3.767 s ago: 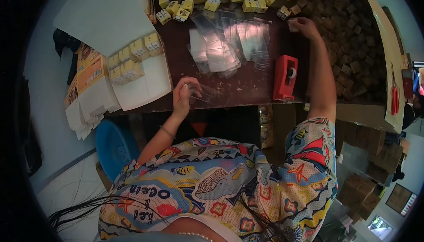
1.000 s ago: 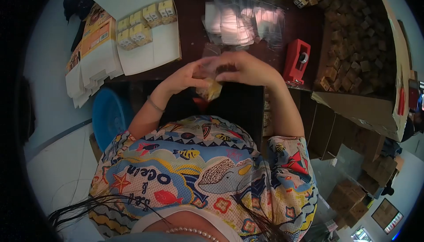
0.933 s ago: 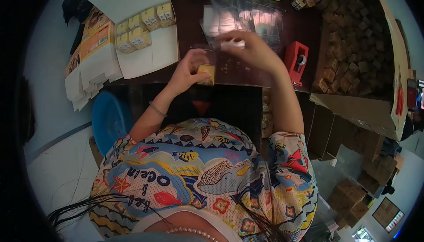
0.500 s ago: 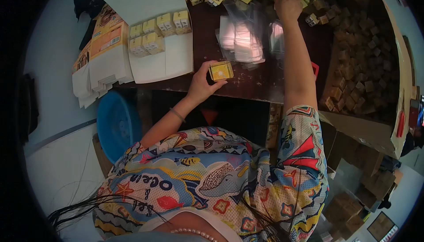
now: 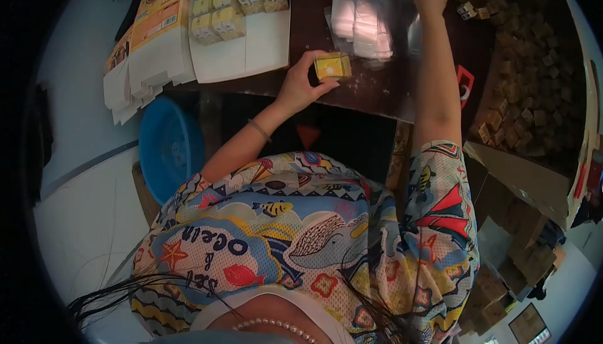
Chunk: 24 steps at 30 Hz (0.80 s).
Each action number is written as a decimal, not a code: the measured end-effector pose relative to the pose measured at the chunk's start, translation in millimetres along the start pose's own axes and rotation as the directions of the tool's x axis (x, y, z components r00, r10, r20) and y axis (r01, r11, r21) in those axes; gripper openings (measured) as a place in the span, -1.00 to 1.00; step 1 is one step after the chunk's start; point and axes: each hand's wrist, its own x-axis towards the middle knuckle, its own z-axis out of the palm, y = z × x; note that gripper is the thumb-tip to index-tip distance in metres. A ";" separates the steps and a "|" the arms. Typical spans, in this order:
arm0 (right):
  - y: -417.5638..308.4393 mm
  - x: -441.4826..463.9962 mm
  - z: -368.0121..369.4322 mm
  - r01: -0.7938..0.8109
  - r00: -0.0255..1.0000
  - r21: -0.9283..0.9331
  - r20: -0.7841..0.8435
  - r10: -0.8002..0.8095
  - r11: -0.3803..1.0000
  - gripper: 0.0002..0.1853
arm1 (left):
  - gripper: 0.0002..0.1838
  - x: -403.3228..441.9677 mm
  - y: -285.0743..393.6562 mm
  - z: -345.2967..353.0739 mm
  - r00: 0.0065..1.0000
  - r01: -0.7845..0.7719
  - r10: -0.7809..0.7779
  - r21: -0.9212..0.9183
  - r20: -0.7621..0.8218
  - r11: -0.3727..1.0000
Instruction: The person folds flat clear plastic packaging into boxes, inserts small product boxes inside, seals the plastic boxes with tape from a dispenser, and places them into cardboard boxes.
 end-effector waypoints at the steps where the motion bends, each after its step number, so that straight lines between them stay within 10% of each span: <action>1: -9.0 -1.6 -17.4 -0.026 1.000 0.176 0.008 0.025 0.984 -0.59 | -0.37 -0.2 -0.6 -0.8 1.000 -0.011 0.011 -0.011 0.004 1.000; 3: -55.3 -19.1 -77.9 -0.254 0.947 0.665 0.318 0.041 0.703 -0.59 | -0.38 1.0 -1.3 -2.2 0.999 -0.040 0.041 -0.038 0.019 0.998; 6: -129.5 -58.2 -167.2 -0.512 0.733 0.798 0.599 -0.321 0.320 -0.57 | -0.38 0.0 -1.6 -6.8 0.995 -0.056 0.060 -0.053 0.074 0.997; 10: -189.9 -98.1 -199.6 -0.203 0.585 0.740 0.617 -0.527 0.642 -0.50 | -0.34 -1.1 -11.0 -8.0 0.990 -0.043 0.050 -0.059 0.129 0.997; 14: -194.5 -124.7 -193.4 0.128 0.732 0.693 0.416 -0.539 0.709 -0.53 | -0.31 -1.6 -14.7 -9.6 0.988 -0.026 0.030 -0.028 0.154 0.999; 18: -172.2 -142.3 -180.4 -0.331 0.854 0.760 0.493 -0.164 0.559 -0.61 | -0.29 1.8 -17.8 -11.6 0.984 -0.027 0.033 -0.036 0.177 0.999; 22: -176.9 -171.1 -149.3 -0.848 0.525 0.524 0.851 -0.010 0.082 -0.71 | -0.28 0.4 -13.5 -16.6 0.982 -0.041 0.040 -0.001 0.183 0.999; 24: -186.7 -169.6 -143.7 -0.821 0.571 0.567 0.820 0.045 0.074 -0.74 | -0.37 3.2 -20.9 -16.5 0.984 -0.008 0.066 -0.334 0.164 0.942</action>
